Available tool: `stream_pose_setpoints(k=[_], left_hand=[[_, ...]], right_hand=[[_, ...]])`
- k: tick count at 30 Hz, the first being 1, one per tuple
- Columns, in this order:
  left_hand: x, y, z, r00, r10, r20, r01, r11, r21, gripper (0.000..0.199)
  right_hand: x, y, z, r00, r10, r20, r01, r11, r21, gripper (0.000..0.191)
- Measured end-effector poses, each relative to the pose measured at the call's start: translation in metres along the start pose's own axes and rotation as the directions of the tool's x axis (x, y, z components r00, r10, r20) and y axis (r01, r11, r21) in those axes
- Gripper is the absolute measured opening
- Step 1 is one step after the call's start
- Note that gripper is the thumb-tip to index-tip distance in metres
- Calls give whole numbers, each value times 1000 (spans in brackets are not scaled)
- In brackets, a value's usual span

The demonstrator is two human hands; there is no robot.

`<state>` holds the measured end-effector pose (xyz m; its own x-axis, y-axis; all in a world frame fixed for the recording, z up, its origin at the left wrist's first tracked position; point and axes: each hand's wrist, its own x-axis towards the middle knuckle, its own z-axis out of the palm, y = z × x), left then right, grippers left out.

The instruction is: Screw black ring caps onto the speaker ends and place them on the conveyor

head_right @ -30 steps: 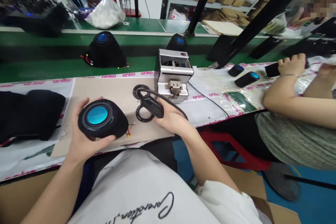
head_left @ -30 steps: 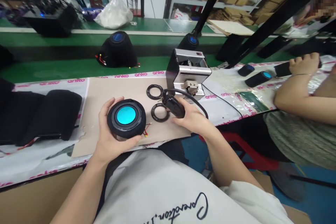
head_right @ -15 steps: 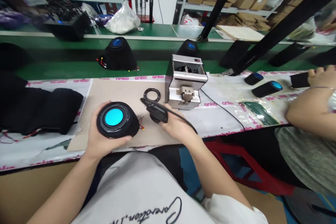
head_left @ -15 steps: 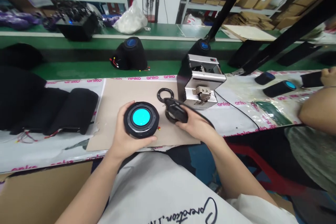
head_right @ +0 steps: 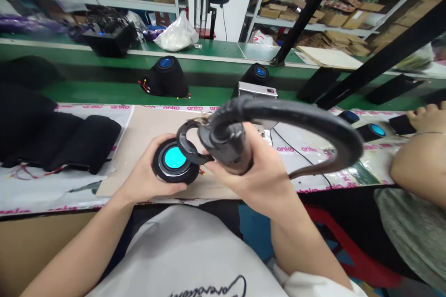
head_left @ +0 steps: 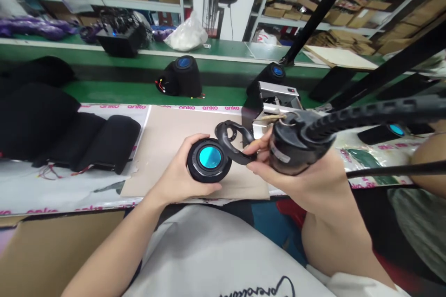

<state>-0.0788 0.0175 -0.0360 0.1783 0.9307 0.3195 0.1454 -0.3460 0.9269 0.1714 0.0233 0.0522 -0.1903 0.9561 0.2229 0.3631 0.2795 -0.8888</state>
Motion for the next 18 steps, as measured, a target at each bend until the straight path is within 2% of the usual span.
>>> stream_pose_setpoints(k=[3,6,10,13,15,18], left_hand=[[4,-1,-4,994,100,37,-101,994,37,95],[7,-6,-5,982,171,77,-173,985,25,93],[6,-10,-3,991,94,90,-93,996,-15,99],[1,-10,-1,997,73,38,-74,997,7,112],[-1,-8,-1,997,73,18,-74,997,22,116],[-2,-7,0,999,48,25,-49,998,38,113]], right_hand=[[-4,5,-2,999,37,-7,-37,999,-11,42],[-5,4,3,997,14,72,-8,997,-81,33],[-1,-10,13,974,-76,214,95,992,-81,34],[3,-18,17,941,-76,331,119,986,-113,37],[5,-16,15,947,-77,312,128,981,-146,39],[12,-6,10,984,-56,172,68,995,-68,47]])
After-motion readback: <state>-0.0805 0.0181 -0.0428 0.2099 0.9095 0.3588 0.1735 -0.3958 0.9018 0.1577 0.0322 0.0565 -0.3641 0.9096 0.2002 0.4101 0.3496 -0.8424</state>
